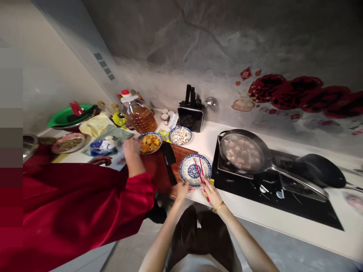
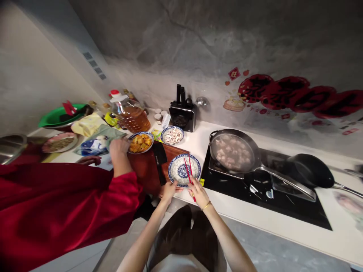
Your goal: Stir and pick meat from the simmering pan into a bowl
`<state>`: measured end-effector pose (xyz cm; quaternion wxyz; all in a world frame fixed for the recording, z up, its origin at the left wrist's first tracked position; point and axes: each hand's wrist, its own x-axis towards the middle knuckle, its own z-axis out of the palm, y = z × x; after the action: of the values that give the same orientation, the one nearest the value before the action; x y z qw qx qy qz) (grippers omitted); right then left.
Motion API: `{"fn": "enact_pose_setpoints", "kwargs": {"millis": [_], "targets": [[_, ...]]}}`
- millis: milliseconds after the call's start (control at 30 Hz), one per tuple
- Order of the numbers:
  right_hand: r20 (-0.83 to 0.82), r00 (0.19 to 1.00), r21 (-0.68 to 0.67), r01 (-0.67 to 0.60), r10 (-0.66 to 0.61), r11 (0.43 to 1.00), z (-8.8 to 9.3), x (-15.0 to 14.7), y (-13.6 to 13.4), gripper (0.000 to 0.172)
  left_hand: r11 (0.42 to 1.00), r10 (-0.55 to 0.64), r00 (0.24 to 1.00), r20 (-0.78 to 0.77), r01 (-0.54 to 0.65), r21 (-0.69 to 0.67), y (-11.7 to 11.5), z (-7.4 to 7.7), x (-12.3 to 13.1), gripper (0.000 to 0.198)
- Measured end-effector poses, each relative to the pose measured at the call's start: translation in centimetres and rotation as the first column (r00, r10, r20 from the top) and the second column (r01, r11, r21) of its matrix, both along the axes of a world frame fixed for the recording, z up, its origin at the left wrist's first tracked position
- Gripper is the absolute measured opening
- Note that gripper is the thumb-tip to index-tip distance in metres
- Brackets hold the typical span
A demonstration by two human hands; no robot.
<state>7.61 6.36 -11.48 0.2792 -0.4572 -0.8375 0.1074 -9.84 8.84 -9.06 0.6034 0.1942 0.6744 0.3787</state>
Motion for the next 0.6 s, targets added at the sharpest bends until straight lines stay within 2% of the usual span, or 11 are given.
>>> {"fn": "enact_pose_setpoints", "kwargs": {"millis": [167,367,433,500,600], "targets": [[0.049,0.999,0.009,-0.020,0.020,1.000,0.5,-3.7,6.4,0.032,0.996,0.084,0.996,0.002,-0.084,0.042,4.4,0.0,-2.0,0.018],[0.120,0.992,0.031,-0.054,0.050,0.998,0.3,-6.3,11.1,0.035,0.990,0.133,0.991,-0.018,-0.131,0.055,6.4,-0.4,-3.5,0.022],[0.148,0.984,0.018,-0.103,0.099,0.995,0.1,-6.7,11.6,0.047,0.988,0.141,0.989,-0.038,-0.138,0.064,6.7,-0.6,-3.9,0.024],[0.166,0.976,-0.011,-0.143,0.143,0.990,0.0,-7.0,11.8,0.067,0.989,0.137,0.989,-0.064,-0.132,0.071,6.8,-0.6,-4.4,0.028],[0.193,0.967,-0.081,-0.154,0.167,0.985,0.5,-7.5,11.6,0.090,0.993,0.097,0.988,-0.117,-0.088,0.076,6.5,-0.1,-5.2,0.033]]}}
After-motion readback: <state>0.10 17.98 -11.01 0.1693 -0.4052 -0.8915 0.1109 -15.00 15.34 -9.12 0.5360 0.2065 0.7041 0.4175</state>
